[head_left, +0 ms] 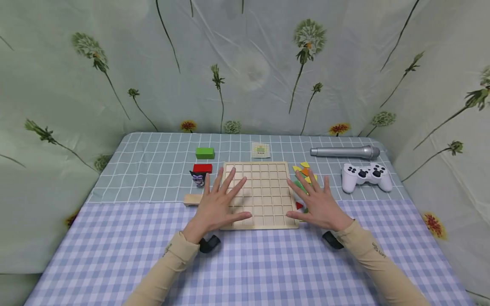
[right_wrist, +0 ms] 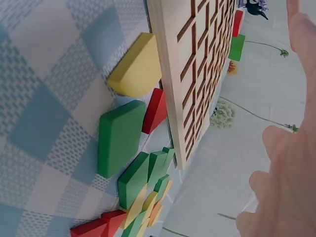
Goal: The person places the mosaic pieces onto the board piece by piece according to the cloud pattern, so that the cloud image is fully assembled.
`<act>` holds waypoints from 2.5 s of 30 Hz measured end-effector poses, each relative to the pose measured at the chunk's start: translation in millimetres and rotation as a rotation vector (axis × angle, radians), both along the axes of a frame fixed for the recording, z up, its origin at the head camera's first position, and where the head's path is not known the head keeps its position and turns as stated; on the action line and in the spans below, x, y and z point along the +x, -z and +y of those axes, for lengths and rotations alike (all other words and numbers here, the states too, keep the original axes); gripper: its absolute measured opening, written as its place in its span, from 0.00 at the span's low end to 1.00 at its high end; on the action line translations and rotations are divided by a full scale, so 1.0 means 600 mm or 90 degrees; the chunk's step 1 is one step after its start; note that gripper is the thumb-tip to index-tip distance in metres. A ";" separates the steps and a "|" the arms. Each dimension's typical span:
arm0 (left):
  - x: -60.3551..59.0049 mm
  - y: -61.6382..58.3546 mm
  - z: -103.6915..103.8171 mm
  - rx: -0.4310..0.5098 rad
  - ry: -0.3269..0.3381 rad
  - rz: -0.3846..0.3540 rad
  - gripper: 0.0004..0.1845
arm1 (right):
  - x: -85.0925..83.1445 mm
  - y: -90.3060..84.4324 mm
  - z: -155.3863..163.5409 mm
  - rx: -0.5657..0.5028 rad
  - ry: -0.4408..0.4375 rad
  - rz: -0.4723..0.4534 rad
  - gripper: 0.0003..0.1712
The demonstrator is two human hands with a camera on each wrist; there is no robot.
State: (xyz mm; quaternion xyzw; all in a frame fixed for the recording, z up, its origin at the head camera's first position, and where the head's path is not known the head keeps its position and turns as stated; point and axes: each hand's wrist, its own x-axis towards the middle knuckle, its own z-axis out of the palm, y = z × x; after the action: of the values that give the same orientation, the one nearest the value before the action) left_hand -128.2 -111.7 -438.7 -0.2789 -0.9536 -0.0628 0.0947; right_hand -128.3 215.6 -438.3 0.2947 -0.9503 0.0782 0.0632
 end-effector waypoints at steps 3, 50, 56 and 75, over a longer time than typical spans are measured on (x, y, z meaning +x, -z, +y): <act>0.006 0.002 0.003 0.023 0.014 0.001 0.51 | -0.008 0.004 0.003 -0.020 -0.001 0.004 0.48; 0.084 0.106 0.017 0.198 -0.182 -0.120 0.65 | -0.163 0.028 -0.025 -0.310 0.318 -0.156 0.11; 0.084 0.107 0.016 0.201 -0.191 -0.116 0.66 | -0.167 0.027 -0.039 -0.379 0.310 -0.123 0.10; 0.085 0.105 0.021 0.193 -0.208 -0.144 0.66 | -0.182 0.033 -0.188 -0.446 0.066 -0.279 0.08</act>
State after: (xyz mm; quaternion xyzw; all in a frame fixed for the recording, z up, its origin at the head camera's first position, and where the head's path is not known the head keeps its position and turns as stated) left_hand -77.0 -99.0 -501.5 -0.0946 -0.9703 -0.2194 0.0373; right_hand -237.5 102.9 -458.3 0.1835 -0.8707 0.4545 -0.0405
